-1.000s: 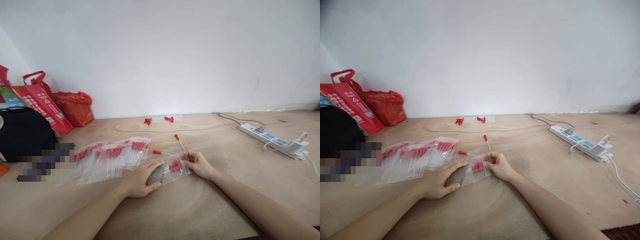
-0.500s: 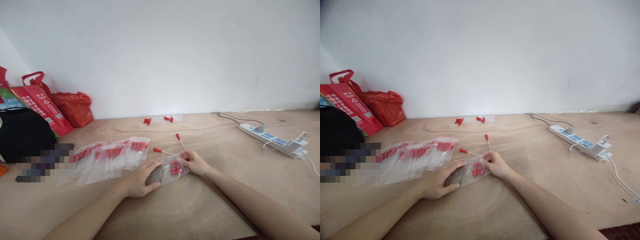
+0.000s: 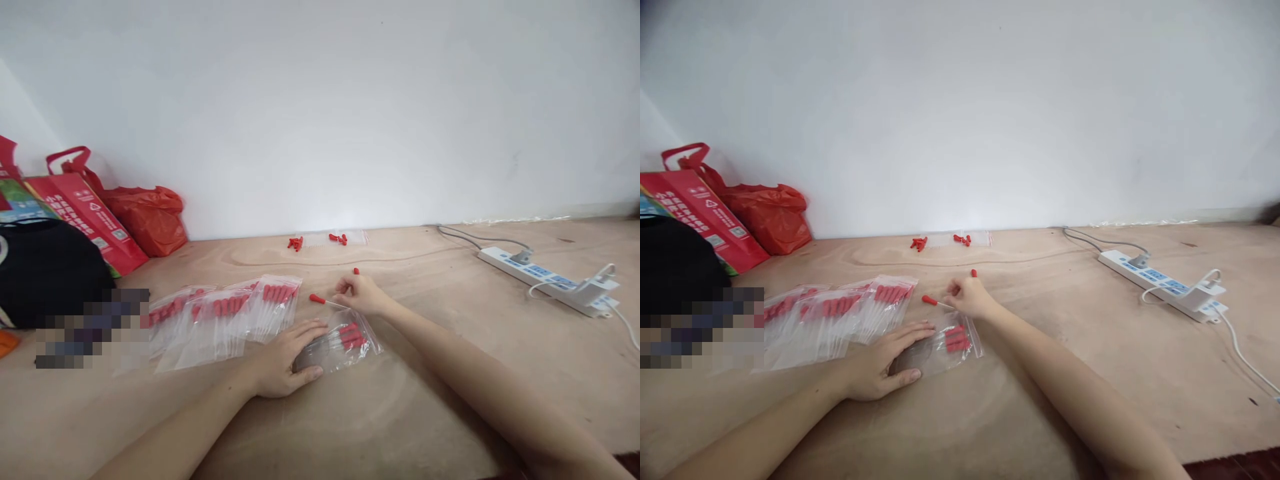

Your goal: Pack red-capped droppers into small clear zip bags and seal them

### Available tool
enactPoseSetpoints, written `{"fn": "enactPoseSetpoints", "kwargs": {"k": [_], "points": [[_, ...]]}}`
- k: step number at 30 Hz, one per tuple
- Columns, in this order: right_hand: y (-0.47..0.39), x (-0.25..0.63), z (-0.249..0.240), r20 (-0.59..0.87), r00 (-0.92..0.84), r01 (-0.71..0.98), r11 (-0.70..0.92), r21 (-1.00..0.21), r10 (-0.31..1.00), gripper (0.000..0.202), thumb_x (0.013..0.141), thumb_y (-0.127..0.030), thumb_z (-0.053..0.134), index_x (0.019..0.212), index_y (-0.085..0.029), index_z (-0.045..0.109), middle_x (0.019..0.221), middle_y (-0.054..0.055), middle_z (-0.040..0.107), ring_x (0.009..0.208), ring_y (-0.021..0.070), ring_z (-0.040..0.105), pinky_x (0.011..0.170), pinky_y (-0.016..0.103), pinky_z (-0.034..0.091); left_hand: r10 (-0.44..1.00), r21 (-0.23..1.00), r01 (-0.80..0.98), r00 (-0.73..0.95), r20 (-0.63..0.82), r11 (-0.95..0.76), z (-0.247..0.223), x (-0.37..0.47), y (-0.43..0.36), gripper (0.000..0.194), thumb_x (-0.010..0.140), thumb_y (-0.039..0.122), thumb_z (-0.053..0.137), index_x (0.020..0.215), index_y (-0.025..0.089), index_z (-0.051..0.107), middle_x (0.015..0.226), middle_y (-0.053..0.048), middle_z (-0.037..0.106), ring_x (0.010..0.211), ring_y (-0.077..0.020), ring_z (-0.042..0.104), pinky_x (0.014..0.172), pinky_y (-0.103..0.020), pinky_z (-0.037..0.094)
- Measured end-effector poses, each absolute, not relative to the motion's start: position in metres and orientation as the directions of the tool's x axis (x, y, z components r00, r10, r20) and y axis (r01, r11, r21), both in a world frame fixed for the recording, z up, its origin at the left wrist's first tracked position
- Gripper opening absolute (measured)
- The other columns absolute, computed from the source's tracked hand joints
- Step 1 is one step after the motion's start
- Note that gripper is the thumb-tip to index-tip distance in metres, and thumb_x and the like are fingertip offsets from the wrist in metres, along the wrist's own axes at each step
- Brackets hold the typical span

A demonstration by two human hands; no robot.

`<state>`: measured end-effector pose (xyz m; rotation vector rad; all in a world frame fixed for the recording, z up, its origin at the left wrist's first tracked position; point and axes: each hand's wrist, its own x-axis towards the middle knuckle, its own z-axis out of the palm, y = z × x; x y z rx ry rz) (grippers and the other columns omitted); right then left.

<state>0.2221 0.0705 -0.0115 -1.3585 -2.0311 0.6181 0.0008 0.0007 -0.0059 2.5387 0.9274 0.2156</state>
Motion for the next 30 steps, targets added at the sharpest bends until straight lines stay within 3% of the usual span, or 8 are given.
{"fn": "enactPoseSetpoints", "kwargs": {"k": [3, 6, 12, 13, 16, 19, 25, 30], "points": [[0.084, 0.191, -0.009, 0.122, -0.328, 0.741, 0.335, -0.582, 0.937, 0.034, 0.061, -0.030, 0.066, 0.090, -0.015, 0.058, 0.079, 0.004, 0.062, 0.070, 0.0132, 0.055, 0.060, 0.023, 0.040, 0.632, 0.439, 0.563, 0.775, 0.014, -0.700, -0.007, 0.000, 0.001, 0.054, 0.081, 0.038, 0.048, 0.129, 0.025, 0.030, 0.137, -0.004, 0.031, 0.126, -0.0229, 0.025, 0.103, -0.041, 0.026], [0.092, 0.172, -0.009, 0.046, -0.370, 0.752, 0.328, -0.571, 0.928, 0.023, 0.061, -0.020, 0.065, 0.083, -0.016, 0.060, 0.073, 0.002, 0.063, 0.066, 0.0135, 0.056, 0.058, 0.022, 0.039, 0.622, 0.432, 0.557, 0.783, 0.010, -0.709, -0.007, 0.000, 0.002, 0.054, 0.081, 0.037, 0.048, 0.130, 0.026, 0.029, 0.137, -0.004, 0.030, 0.126, -0.0227, 0.024, 0.103, -0.042, 0.025], [0.094, 0.200, 0.006, 0.157, -0.338, 0.687, 0.357, -0.633, 0.928, 0.015, 0.076, -0.016, 0.046, 0.085, -0.017, 0.057, 0.085, 0.003, 0.062, 0.076, 0.0120, 0.055, 0.067, 0.023, 0.040, 0.615, 0.436, 0.567, 0.788, -0.038, -0.699, -0.004, -0.001, 0.001, 0.044, 0.082, 0.033, 0.048, 0.125, 0.035, 0.038, 0.139, 0.001, 0.026, 0.126, -0.0249, 0.025, 0.101, -0.045, 0.026], [0.091, 0.212, 0.009, 0.194, -0.295, 0.659, 0.347, -0.668, 0.935, 0.017, 0.079, -0.019, 0.041, 0.089, -0.017, 0.054, 0.086, 0.004, 0.061, 0.074, 0.0107, 0.054, 0.065, 0.023, 0.040, 0.619, 0.441, 0.568, 0.785, -0.035, -0.695, -0.004, 0.000, 0.001, 0.045, 0.082, 0.033, 0.048, 0.125, 0.034, 0.038, 0.139, 0.000, 0.027, 0.126, -0.0251, 0.025, 0.101, -0.045, 0.026], [0.074, 0.251, 0.008, 0.304, 0.004, 0.241, 0.295, -0.925, 0.953, 0.023, 0.079, -0.039, 0.043, 0.087, -0.019, 0.047, 0.070, -0.002, 0.055, 0.052, 0.0073, 0.048, 0.050, 0.021, 0.038, 0.629, 0.446, 0.574, 0.777, -0.033, -0.686, -0.004, 0.001, 0.001, 0.049, 0.081, 0.033, 0.049, 0.128, 0.033, 0.034, 0.139, -0.001, 0.027, 0.126, -0.0248, 0.025, 0.102, -0.045, 0.026], [0.052, 0.279, -0.007, 0.271, 0.191, -0.019, 0.280, -0.960, 0.943, 0.035, 0.069, -0.052, 0.053, 0.081, -0.021, 0.042, 0.068, -0.004, 0.052, 0.047, 0.0051, 0.044, 0.046, 0.020, 0.038, 0.624, 0.436, 0.576, 0.780, -0.041, -0.692, -0.004, 0.001, 0.001, 0.051, 0.082, 0.034, 0.048, 0.130, 0.032, 0.030, 0.139, -0.001, 0.026, 0.126, -0.0245, 0.024, 0.102, -0.045, 0.025], [0.028, 0.286, -0.036, 0.131, 0.357, -0.177, 0.205, -0.963, 0.925, 0.045, 0.062, -0.049, 0.059, 0.090, -0.024, 0.033, 0.064, -0.007, 0.052, 0.049, 0.0077, 0.050, 0.048, 0.023, 0.044, 0.628, 0.451, 0.574, 0.777, -0.037, -0.684, -0.003, 0.001, 0.001, 0.051, 0.082, 0.035, 0.048, 0.130, 0.032, 0.031, 0.139, -0.001, 0.027, 0.126, -0.0250, 0.025, 0.102, -0.044, 0.026], [0.027, 0.277, -0.040, 0.104, 0.322, -0.184, 0.170, -0.968, 0.941, 0.045, 0.063, -0.046, 0.060, 0.091, -0.024, 0.033, 0.064, -0.008, 0.052, 0.049, 0.0081, 0.052, 0.048, 0.024, 0.046, 0.629, 0.448, 0.580, 0.776, -0.051, -0.680, -0.002, 0.002, 0.002, 0.051, 0.082, 0.035, 0.048, 0.130, 0.032, 0.031, 0.139, -0.001, 0.026, 0.126, -0.0251, 0.025, 0.102, -0.044, 0.026]]}}
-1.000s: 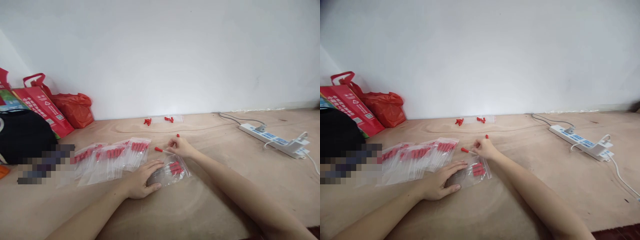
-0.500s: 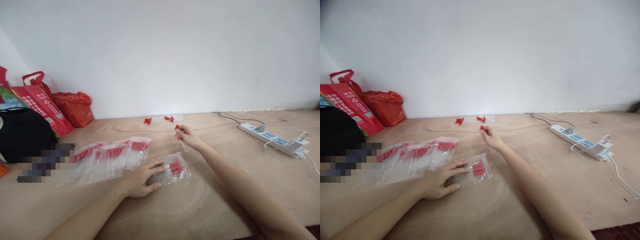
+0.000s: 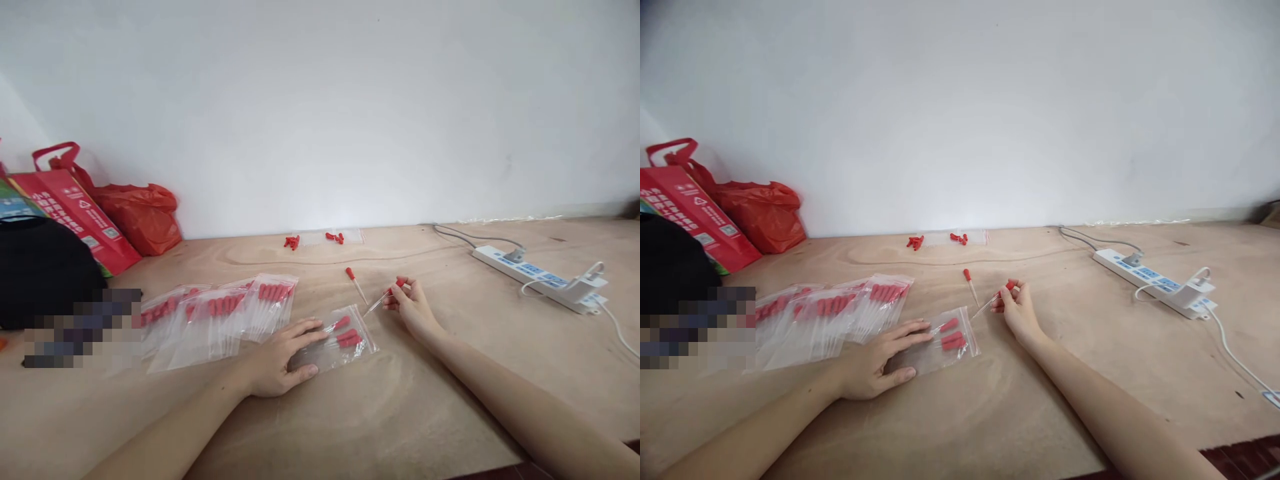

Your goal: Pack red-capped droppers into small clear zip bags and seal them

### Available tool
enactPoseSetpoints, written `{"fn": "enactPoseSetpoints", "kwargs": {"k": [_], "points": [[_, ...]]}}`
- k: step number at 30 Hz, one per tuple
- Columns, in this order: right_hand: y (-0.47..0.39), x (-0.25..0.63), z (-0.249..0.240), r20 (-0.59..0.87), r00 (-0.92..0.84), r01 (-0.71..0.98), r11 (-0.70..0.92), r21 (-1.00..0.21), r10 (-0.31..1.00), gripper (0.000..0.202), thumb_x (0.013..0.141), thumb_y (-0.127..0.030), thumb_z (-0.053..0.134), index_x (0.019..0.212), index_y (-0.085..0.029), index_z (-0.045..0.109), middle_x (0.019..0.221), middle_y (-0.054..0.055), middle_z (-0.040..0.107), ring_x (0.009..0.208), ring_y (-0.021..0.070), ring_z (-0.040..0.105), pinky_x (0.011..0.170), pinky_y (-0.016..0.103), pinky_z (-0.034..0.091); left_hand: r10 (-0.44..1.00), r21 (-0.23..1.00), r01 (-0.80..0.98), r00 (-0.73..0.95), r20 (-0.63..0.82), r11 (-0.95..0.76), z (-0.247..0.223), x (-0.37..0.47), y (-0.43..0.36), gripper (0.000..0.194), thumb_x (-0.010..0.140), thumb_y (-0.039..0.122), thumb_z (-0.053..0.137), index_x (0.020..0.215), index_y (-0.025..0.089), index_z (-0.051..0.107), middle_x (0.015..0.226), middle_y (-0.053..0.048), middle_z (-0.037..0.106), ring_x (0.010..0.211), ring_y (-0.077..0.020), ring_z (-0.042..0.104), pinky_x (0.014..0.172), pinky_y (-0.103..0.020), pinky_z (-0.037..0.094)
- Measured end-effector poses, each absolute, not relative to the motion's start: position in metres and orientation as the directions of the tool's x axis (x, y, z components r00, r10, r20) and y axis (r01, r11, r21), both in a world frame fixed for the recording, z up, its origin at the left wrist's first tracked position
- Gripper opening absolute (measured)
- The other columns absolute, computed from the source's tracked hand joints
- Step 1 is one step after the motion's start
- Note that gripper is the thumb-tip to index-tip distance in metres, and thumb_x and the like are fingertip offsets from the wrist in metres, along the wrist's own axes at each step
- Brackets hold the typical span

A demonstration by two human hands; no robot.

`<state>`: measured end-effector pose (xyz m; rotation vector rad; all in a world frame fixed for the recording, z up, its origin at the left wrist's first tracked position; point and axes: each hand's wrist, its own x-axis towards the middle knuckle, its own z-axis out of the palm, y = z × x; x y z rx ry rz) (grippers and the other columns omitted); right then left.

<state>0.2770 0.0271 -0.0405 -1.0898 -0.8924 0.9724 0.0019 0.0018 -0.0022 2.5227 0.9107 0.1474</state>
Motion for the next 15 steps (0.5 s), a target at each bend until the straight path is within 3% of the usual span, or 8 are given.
{"fn": "enactPoseSetpoints", "kwargs": {"k": [4, 9, 12, 15], "points": [[0.023, 0.270, -0.045, 0.091, 0.305, -0.199, 0.157, -0.967, 0.948, 0.044, 0.064, -0.045, 0.060, 0.092, -0.024, 0.033, 0.065, -0.007, 0.053, 0.051, 0.0095, 0.054, 0.050, 0.025, 0.048, 0.628, 0.441, 0.582, 0.776, -0.053, -0.683, -0.003, 0.001, 0.002, 0.051, 0.081, 0.035, 0.048, 0.130, 0.032, 0.031, 0.139, -0.001, 0.026, 0.126, -0.0249, 0.025, 0.102, -0.044, 0.026], [0.012, 0.258, -0.044, -0.042, 0.171, -0.298, 0.011, -0.954, 0.984, 0.038, 0.063, -0.041, 0.062, 0.085, -0.023, 0.037, 0.066, -0.003, 0.057, 0.058, 0.0125, 0.059, 0.060, 0.029, 0.050, 0.627, 0.451, 0.576, 0.778, -0.046, -0.682, -0.002, 0.001, 0.002, 0.051, 0.082, 0.035, 0.047, 0.130, 0.030, 0.031, 0.138, -0.001, 0.027, 0.126, -0.0244, 0.026, 0.102, -0.043, 0.027], [0.010, 0.258, -0.042, -0.040, 0.028, -0.171, -0.035, -0.985, 0.999, 0.035, 0.059, -0.039, 0.067, 0.078, -0.020, 0.045, 0.066, -0.002, 0.058, 0.058, 0.0110, 0.057, 0.059, 0.027, 0.048, 0.637, 0.460, 0.574, 0.771, -0.023, -0.678, -0.002, 0.001, 0.001, 0.054, 0.081, 0.036, 0.048, 0.131, 0.027, 0.029, 0.137, -0.003, 0.030, 0.125, -0.0243, 0.027, 0.102, -0.043, 0.027], [0.011, 0.263, -0.042, 0.042, -0.099, 0.050, 0.047, -0.998, 0.994, 0.030, 0.058, -0.038, 0.069, 0.075, -0.017, 0.055, 0.067, -0.001, 0.059, 0.057, 0.0094, 0.053, 0.056, 0.024, 0.044, 0.642, 0.475, 0.569, 0.767, -0.011, -0.671, -0.002, 0.001, 0.000, 0.057, 0.081, 0.037, 0.048, 0.132, 0.028, 0.025, 0.136, -0.003, 0.032, 0.124, -0.0246, 0.028, 0.101, -0.043, 0.027]]}}
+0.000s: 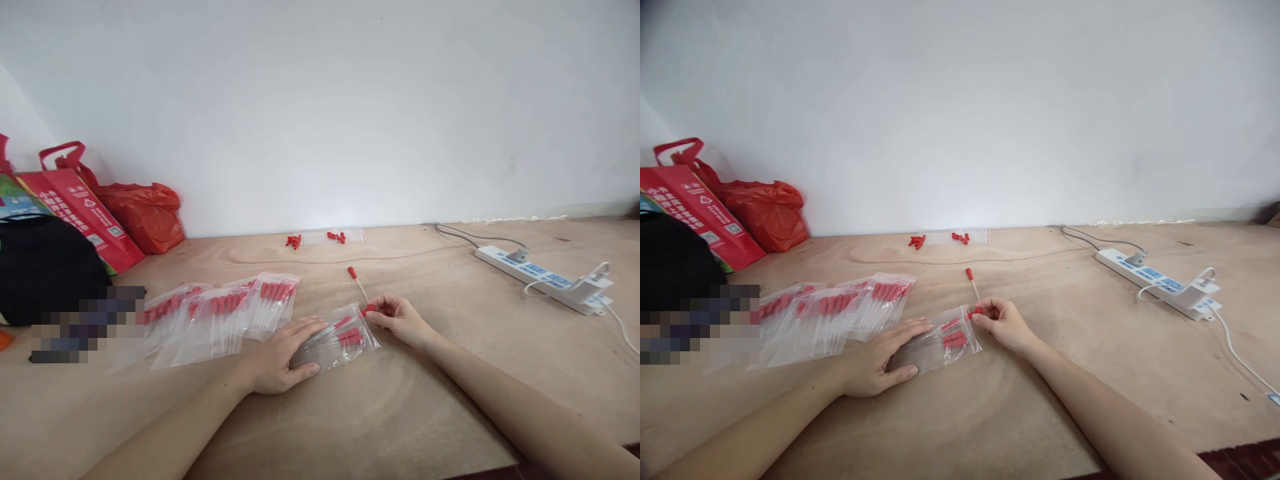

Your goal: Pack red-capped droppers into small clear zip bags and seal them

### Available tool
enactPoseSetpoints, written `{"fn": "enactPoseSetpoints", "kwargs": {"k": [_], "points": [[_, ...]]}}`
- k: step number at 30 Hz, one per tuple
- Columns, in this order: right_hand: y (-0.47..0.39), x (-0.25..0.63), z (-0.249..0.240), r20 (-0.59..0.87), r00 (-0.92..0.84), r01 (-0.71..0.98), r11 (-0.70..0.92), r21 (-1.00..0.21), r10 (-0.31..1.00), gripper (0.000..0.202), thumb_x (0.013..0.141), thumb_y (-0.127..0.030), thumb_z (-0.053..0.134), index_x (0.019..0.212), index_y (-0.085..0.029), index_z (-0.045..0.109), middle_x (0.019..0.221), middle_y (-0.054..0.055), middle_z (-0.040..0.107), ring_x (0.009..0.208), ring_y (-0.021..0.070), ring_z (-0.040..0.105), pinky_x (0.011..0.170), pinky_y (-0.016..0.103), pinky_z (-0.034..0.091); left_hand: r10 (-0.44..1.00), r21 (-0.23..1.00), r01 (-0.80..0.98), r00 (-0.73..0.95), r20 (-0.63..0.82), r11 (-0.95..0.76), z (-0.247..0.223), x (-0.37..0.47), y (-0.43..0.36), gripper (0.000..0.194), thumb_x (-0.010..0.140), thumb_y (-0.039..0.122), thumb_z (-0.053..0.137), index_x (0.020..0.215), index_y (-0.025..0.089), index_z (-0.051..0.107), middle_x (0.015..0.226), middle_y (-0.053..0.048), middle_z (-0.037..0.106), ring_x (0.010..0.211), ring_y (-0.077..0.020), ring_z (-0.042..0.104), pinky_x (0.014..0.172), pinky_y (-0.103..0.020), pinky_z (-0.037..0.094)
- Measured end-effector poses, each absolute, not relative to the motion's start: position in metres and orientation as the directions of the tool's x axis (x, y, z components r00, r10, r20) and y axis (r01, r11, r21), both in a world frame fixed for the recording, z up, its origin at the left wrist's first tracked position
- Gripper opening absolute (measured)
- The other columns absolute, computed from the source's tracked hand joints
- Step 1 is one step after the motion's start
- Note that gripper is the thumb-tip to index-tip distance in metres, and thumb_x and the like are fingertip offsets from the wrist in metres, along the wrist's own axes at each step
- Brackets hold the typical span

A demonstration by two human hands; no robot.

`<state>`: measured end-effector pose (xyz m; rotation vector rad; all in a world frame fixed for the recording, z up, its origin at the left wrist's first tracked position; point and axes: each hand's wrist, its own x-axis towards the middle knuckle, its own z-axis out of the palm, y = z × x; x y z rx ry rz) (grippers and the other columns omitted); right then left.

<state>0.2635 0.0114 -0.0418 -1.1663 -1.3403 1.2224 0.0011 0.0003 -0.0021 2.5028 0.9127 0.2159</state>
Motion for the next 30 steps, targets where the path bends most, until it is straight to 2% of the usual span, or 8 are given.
{"fn": "enactPoseSetpoints", "kwargs": {"k": [5, 8, 10, 15, 21, 24, 27, 30], "points": [[0.012, 0.268, -0.039, 0.064, -0.323, 0.240, 0.147, -0.960, 0.944, 0.026, 0.065, -0.038, 0.064, 0.078, -0.015, 0.063, 0.063, 0.000, 0.060, 0.056, 0.0106, 0.053, 0.057, 0.025, 0.045, 0.651, 0.477, 0.578, 0.759, -0.016, -0.662, -0.002, 0.000, 0.000, 0.058, 0.080, 0.038, 0.048, 0.132, 0.027, 0.024, 0.136, -0.005, 0.031, 0.123, -0.0258, 0.030, 0.101, -0.044, 0.028], [0.009, 0.263, -0.033, 0.082, -0.450, 0.231, 0.204, -0.951, 0.889, 0.027, 0.074, -0.041, 0.054, 0.081, -0.017, 0.066, 0.071, 0.002, 0.064, 0.068, 0.0143, 0.058, 0.069, 0.029, 0.047, 0.648, 0.469, 0.580, 0.761, -0.022, -0.666, -0.002, 0.001, 0.001, 0.058, 0.081, 0.039, 0.048, 0.132, 0.027, 0.023, 0.137, -0.005, 0.030, 0.123, -0.0257, 0.029, 0.101, -0.044, 0.028], [0.009, 0.258, -0.031, 0.107, -0.452, 0.209, 0.222, -0.952, 0.885, 0.029, 0.074, -0.042, 0.052, 0.083, -0.018, 0.066, 0.076, 0.003, 0.065, 0.075, 0.0162, 0.060, 0.074, 0.032, 0.047, 0.646, 0.464, 0.581, 0.763, -0.022, -0.669, -0.002, 0.001, 0.001, 0.058, 0.081, 0.038, 0.048, 0.132, 0.027, 0.023, 0.137, -0.005, 0.030, 0.123, -0.0255, 0.029, 0.101, -0.044, 0.028], [0.013, 0.250, -0.037, 0.093, -0.277, 0.255, 0.166, -0.953, 0.956, 0.029, 0.065, -0.043, 0.063, 0.078, -0.017, 0.064, 0.068, 0.002, 0.065, 0.063, 0.0156, 0.059, 0.058, 0.027, 0.048, 0.626, 0.459, 0.558, 0.780, -0.006, -0.691, -0.002, 0.002, 0.000, 0.057, 0.081, 0.036, 0.048, 0.132, 0.027, 0.024, 0.136, -0.004, 0.031, 0.124, -0.0245, 0.028, 0.102, -0.043, 0.027], [0.017, 0.258, -0.039, 0.107, -0.405, 0.242, 0.220, -0.945, 0.908, 0.026, 0.073, -0.041, 0.053, 0.071, -0.016, 0.060, 0.068, 0.001, 0.062, 0.061, 0.0113, 0.055, 0.059, 0.024, 0.043, 0.624, 0.435, 0.572, 0.781, -0.028, -0.696, -0.004, 0.002, 0.001, 0.053, 0.082, 0.034, 0.047, 0.131, 0.032, 0.027, 0.138, -0.002, 0.027, 0.126, -0.0232, 0.025, 0.102, -0.042, 0.026], [0.034, 0.266, -0.041, 0.145, -0.224, 0.332, 0.215, -0.918, 0.964, 0.024, 0.071, -0.039, 0.055, 0.071, -0.016, 0.059, 0.067, 0.001, 0.061, 0.059, 0.0113, 0.053, 0.057, 0.024, 0.041, 0.616, 0.420, 0.578, 0.786, -0.054, -0.700, -0.003, 0.002, 0.001, 0.047, 0.082, 0.033, 0.047, 0.128, 0.036, 0.033, 0.139, 0.001, 0.025, 0.126, -0.0242, 0.024, 0.102, -0.044, 0.026], [0.061, 0.267, -0.039, 0.213, 0.030, 0.547, 0.162, -0.821, 0.977, 0.021, 0.068, -0.037, 0.057, 0.072, -0.017, 0.057, 0.064, 0.001, 0.058, 0.057, 0.0121, 0.051, 0.054, 0.024, 0.039, 0.605, 0.414, 0.568, 0.794, -0.050, -0.711, -0.002, 0.002, 0.001, 0.043, 0.083, 0.033, 0.046, 0.124, 0.038, 0.038, 0.139, 0.001, 0.025, 0.126, -0.0247, 0.024, 0.101, -0.044, 0.026], [0.088, 0.260, -0.034, 0.207, 0.148, 0.689, 0.049, -0.723, 0.967, 0.027, 0.065, -0.035, 0.061, 0.084, -0.016, 0.054, 0.074, 0.005, 0.060, 0.070, 0.0163, 0.055, 0.062, 0.026, 0.040, 0.611, 0.414, 0.573, 0.790, -0.049, -0.707, -0.001, 0.002, 0.000, 0.042, 0.082, 0.033, 0.047, 0.124, 0.036, 0.039, 0.138, 0.000, 0.026, 0.126, -0.0243, 0.025, 0.101, -0.043, 0.026]]}}
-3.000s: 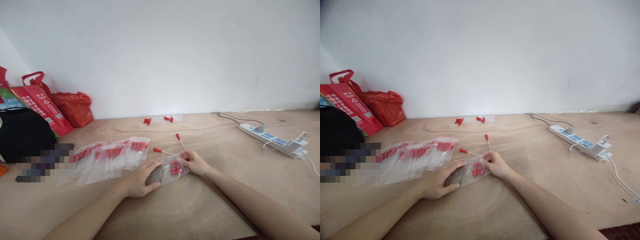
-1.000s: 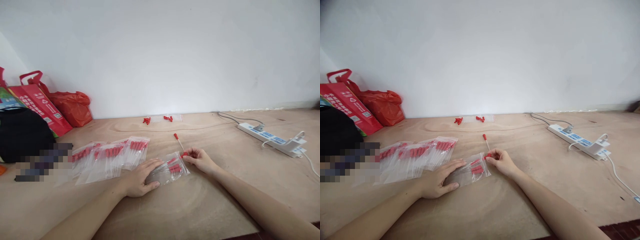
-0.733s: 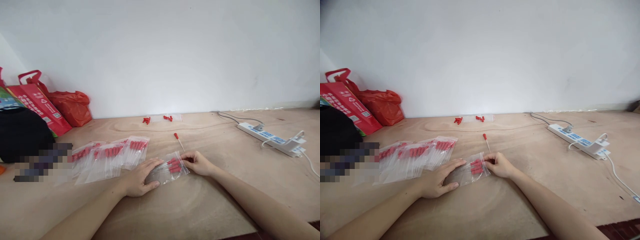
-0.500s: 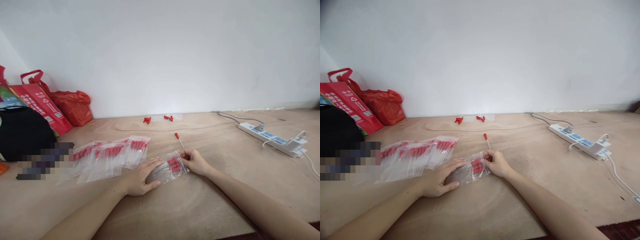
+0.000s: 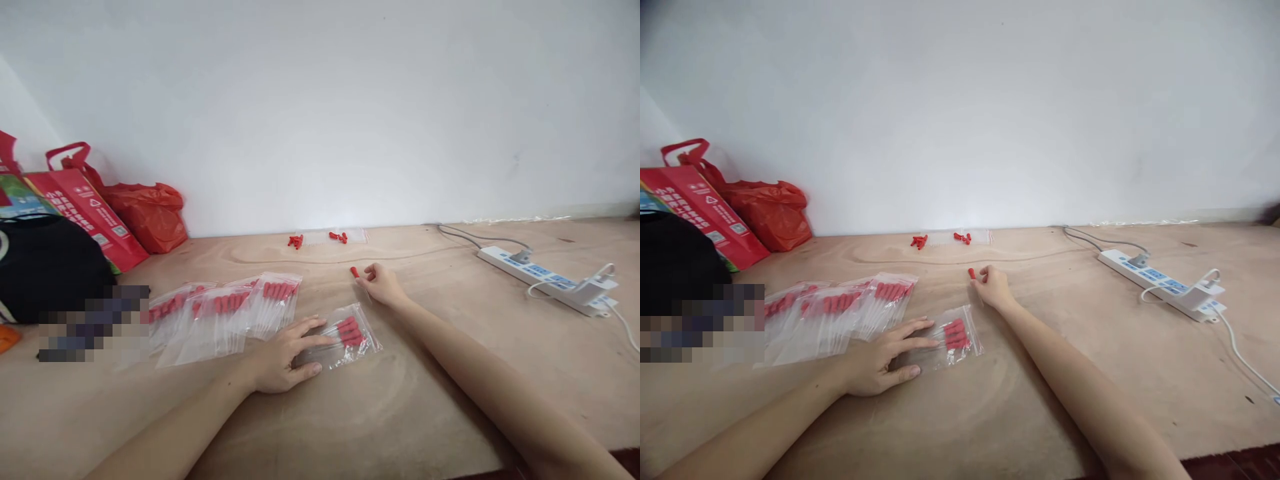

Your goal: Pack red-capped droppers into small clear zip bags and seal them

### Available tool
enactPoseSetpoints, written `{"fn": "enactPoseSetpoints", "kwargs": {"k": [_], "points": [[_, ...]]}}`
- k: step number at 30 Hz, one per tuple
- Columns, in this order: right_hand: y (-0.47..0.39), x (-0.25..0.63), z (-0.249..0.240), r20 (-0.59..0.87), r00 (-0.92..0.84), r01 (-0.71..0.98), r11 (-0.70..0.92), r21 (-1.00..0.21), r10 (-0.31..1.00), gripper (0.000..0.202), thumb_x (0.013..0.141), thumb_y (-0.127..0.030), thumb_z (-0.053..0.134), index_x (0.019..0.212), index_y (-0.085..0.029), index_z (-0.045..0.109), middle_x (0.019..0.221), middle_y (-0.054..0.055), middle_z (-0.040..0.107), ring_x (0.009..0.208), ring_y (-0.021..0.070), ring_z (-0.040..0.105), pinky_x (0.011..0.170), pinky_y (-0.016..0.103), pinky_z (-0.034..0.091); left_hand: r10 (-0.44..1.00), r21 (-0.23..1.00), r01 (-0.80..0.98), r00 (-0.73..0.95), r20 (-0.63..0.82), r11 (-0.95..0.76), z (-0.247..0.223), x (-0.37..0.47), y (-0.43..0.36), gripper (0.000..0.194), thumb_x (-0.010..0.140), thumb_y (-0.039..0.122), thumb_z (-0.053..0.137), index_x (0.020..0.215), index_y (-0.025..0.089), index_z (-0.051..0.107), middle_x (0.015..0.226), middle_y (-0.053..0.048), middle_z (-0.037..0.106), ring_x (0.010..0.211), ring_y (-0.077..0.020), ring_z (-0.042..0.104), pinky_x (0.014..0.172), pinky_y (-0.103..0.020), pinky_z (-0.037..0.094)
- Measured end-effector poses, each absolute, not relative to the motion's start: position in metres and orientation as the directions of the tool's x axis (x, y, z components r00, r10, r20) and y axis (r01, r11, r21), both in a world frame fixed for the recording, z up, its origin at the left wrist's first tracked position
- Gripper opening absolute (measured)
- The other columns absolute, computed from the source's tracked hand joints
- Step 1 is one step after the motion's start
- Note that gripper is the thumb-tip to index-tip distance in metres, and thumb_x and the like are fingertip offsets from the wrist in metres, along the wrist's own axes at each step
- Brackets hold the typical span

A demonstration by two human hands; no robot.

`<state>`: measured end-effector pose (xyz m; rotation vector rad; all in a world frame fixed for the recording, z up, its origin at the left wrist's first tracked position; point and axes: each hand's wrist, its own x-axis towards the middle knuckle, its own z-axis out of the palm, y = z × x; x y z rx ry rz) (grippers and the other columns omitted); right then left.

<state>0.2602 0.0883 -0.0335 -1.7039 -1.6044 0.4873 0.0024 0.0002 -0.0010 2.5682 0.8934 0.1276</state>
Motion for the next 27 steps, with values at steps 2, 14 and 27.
{"fn": "enactPoseSetpoints", "kwargs": {"k": [2, 14, 27], "points": [[0.103, 0.253, -0.031, 0.142, 0.164, 0.718, -0.019, -0.696, 0.976, 0.036, 0.062, -0.035, 0.064, 0.090, -0.015, 0.052, 0.079, 0.007, 0.061, 0.078, 0.0196, 0.056, 0.065, 0.027, 0.040, 0.621, 0.415, 0.581, 0.782, -0.046, -0.700, -0.001, 0.002, 0.000, 0.043, 0.081, 0.032, 0.048, 0.124, 0.034, 0.039, 0.138, 0.000, 0.027, 0.126, -0.0237, 0.026, 0.101, -0.042, 0.027], [0.099, 0.270, -0.017, 0.075, 0.122, 0.612, -0.016, -0.790, 0.990, 0.038, 0.072, -0.022, 0.049, 0.109, -0.014, 0.041, 0.076, 0.004, 0.057, 0.065, 0.0150, 0.057, 0.057, 0.025, 0.042, 0.606, 0.335, 0.590, 0.793, -0.068, -0.735, -0.002, 0.002, -0.003, 0.051, 0.086, 0.035, 0.040, 0.133, 0.033, 0.022, 0.141, -0.001, 0.021, 0.128, -0.0241, 0.020, 0.103, -0.045, 0.023], [0.018, 0.271, -0.040, 0.122, 0.320, -0.112, 0.166, -0.980, 0.940, 0.045, 0.062, -0.038, 0.060, 0.096, -0.024, 0.033, 0.072, -0.008, 0.045, 0.048, 0.0077, 0.053, 0.046, 0.023, 0.046, 0.590, 0.294, 0.590, 0.801, -0.096, -0.752, 0.001, 0.004, -0.002, 0.052, 0.086, 0.034, 0.039, 0.134, 0.032, 0.020, 0.142, -0.001, 0.017, 0.129, -0.0247, 0.017, 0.103, -0.046, 0.022]]}}
